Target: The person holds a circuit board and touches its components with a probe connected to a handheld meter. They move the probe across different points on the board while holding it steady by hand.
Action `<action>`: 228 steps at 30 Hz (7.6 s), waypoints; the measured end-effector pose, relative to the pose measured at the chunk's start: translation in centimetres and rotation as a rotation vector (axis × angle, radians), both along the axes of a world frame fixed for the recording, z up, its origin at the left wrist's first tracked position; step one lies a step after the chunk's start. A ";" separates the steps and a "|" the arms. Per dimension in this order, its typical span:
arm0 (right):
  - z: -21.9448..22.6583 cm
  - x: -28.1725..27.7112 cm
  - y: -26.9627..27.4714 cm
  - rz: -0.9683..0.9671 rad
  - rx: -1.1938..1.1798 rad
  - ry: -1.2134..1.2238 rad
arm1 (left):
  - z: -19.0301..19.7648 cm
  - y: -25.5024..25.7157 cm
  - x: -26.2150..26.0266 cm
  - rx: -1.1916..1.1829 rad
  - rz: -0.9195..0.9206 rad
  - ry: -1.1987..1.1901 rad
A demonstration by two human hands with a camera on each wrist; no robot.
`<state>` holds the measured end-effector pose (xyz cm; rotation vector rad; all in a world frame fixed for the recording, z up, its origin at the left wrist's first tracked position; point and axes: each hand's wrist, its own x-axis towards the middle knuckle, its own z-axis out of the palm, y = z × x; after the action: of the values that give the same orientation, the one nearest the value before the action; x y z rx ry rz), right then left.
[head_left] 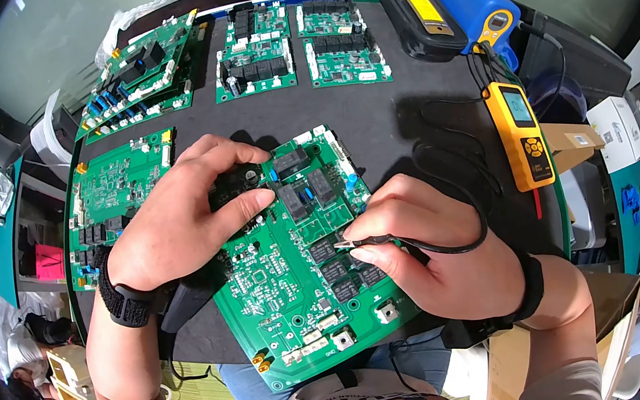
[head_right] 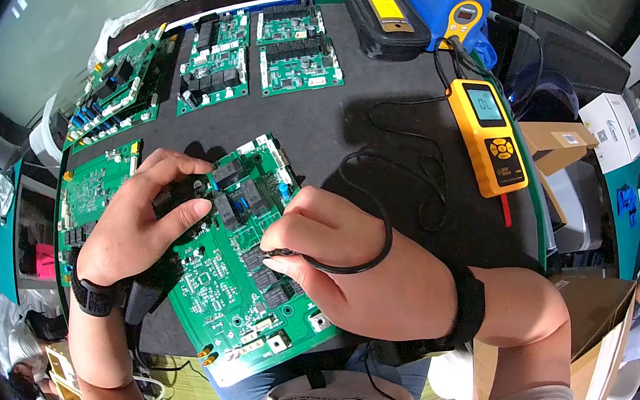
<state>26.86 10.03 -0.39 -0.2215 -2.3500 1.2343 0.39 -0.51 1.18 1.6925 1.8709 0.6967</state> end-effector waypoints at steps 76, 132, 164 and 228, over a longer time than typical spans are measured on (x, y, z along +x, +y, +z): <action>-1.1 -0.6 -0.4 0.345 0.447 0.168 | -0.6 -0.1 -0.3 0.049 -0.023 -0.018; 2.5 1.6 1.2 -0.109 0.408 0.259 | -0.4 0.0 -0.1 0.021 -0.012 -0.038; 3.1 1.2 0.2 -0.097 0.402 0.201 | -1.1 -0.1 -0.5 0.122 -0.052 0.060; 3.0 1.0 -0.2 -0.069 0.395 0.171 | -1.4 -0.2 -0.7 0.155 -0.066 0.071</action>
<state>27.88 9.81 2.57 -0.0619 -2.3537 0.7048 -0.29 -0.67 -0.27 1.8894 1.8407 0.7821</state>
